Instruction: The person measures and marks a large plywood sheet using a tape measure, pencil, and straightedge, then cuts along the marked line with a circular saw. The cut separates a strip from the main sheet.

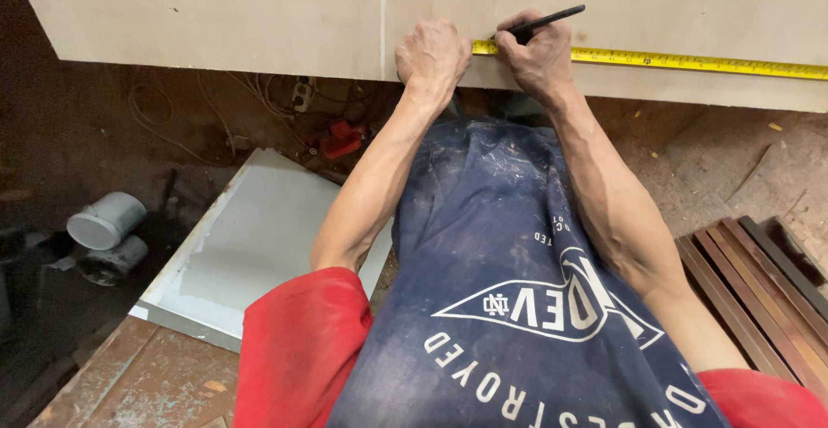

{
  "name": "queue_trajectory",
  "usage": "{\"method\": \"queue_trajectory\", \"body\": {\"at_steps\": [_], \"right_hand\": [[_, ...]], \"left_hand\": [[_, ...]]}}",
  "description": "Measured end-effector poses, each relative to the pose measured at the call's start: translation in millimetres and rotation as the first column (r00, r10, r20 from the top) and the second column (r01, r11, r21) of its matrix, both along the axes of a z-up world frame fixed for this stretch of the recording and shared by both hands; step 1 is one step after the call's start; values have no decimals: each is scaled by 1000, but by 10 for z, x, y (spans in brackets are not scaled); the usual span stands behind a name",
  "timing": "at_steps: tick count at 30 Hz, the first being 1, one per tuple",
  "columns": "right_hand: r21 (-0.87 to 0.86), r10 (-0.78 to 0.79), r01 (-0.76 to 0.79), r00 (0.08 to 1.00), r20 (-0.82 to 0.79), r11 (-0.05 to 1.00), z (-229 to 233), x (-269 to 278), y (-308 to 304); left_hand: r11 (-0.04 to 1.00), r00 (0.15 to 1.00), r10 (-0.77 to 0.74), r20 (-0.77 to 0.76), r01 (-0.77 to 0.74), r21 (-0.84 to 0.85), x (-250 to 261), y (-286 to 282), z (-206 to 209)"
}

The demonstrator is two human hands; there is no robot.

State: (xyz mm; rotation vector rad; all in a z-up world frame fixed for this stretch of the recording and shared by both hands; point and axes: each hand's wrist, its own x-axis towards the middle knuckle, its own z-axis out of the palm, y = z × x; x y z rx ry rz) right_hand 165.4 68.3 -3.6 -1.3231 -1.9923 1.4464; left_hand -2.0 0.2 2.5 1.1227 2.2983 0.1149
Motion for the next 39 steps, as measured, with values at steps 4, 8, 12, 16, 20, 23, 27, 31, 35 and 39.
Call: {"method": "queue_trajectory", "body": {"at_steps": [4,8,12,16,20,23,27,31,35,39], "right_hand": [[-33,-31,31,1000,2,999,12,5,-5],[32,-31,30,998,47,999,-26,-11,6],[14,-50,49,997,59,999,-28,-31,24],[21,-61,59,994,92,998,-44,-37,9],[61,-44,39,995,93,997,-70,-48,33],[19,-80,79,989,124,997,-87,-28,8],[3,-56,56,994,99,998,-118,-23,10],[30,-49,46,995,87,998,-101,-49,41],[-146,-168,169,986,17,975,-47,-36,75],[-250,-234,205,968,-92,946,9,1,109]], "left_hand": [[1000,1000,-3,20,4,-23,-11,11,49],[1000,1000,-10,-16,10,2,-9,16,30],[999,1000,-3,6,3,-48,-1,31,33],[997,999,-4,42,7,-71,-5,19,32],[999,1000,-8,14,9,-48,-13,21,53],[1000,998,-7,59,9,-29,-4,-14,73],[998,999,12,40,-10,-61,4,-6,63],[1000,999,4,44,-3,-27,-16,10,66],[999,1000,-19,16,19,-33,-9,-10,74],[999,999,-18,27,19,-31,-18,-12,108]]}}
